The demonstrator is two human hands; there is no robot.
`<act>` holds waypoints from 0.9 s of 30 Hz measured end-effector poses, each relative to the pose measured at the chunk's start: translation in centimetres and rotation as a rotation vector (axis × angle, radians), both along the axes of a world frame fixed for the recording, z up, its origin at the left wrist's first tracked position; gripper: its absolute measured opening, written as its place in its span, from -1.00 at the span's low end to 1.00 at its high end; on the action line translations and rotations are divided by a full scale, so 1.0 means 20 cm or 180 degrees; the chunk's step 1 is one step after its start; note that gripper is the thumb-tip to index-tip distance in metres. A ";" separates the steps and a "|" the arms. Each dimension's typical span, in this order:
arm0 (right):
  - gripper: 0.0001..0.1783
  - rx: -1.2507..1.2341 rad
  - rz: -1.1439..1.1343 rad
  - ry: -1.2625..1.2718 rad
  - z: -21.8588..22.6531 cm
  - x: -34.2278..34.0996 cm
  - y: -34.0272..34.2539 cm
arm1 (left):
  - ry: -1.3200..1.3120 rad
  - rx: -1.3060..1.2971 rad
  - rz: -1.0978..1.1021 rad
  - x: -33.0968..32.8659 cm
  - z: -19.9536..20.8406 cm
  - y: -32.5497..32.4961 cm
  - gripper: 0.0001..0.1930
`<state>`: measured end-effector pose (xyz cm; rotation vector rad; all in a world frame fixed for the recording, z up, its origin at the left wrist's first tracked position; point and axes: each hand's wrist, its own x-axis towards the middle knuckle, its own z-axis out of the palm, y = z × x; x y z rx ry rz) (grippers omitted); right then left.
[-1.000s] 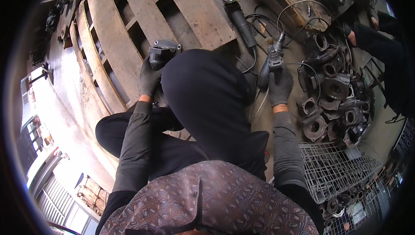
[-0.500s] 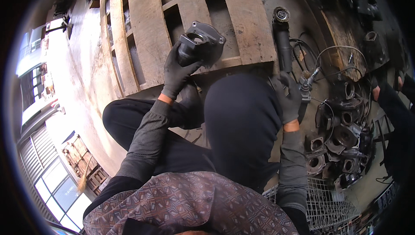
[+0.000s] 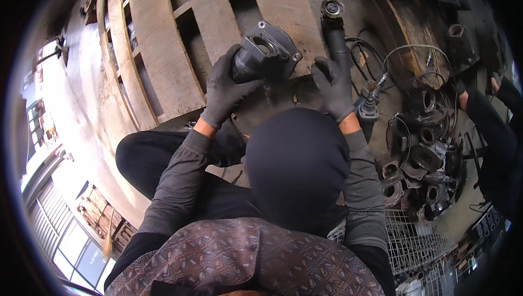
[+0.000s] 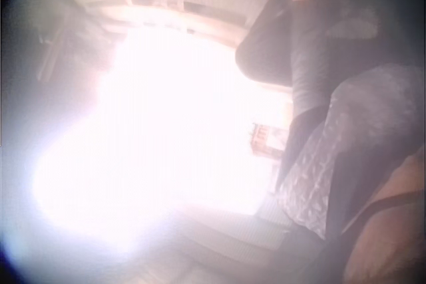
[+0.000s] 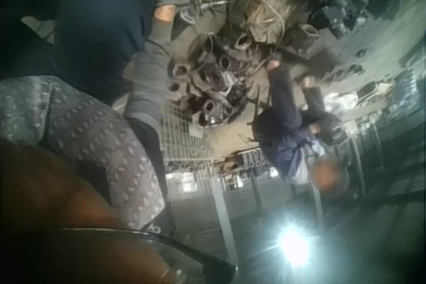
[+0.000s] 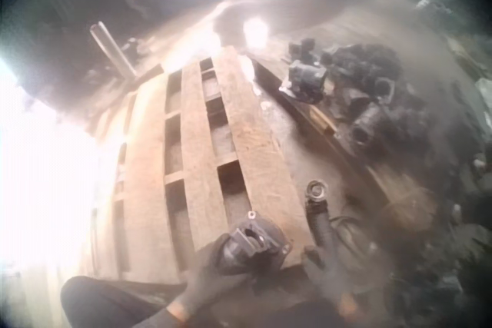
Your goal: The person sits on the floor and uses a handheld angle grinder to clean the surface of a metal part. They then switch to a pneumatic die grinder to clean the interior and edges of the same part, rotating it to access different areas.
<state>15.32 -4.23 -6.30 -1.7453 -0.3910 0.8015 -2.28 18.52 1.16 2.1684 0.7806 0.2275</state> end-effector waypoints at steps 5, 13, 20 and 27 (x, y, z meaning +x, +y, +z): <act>-0.62 -0.0090 -0.0250 0.0391 0.04 -0.08 -0.24 | 0.0097 0.0248 -0.0294 0.14 -0.05 -0.01 -0.06; -0.65 -0.0511 -0.0477 0.0368 0.09 -0.20 -0.50 | -0.0163 0.0553 -0.0846 0.33 -0.14 -0.03 -0.09; -0.63 -0.0480 -0.0870 0.0638 0.09 -0.33 -0.78 | -0.0210 0.0401 -0.1225 0.47 -0.16 -0.04 -0.10; -0.65 -0.1359 -0.1674 0.0365 0.00 -0.51 -1.20 | 0.0317 0.1064 -0.1688 0.63 -0.05 0.01 -0.09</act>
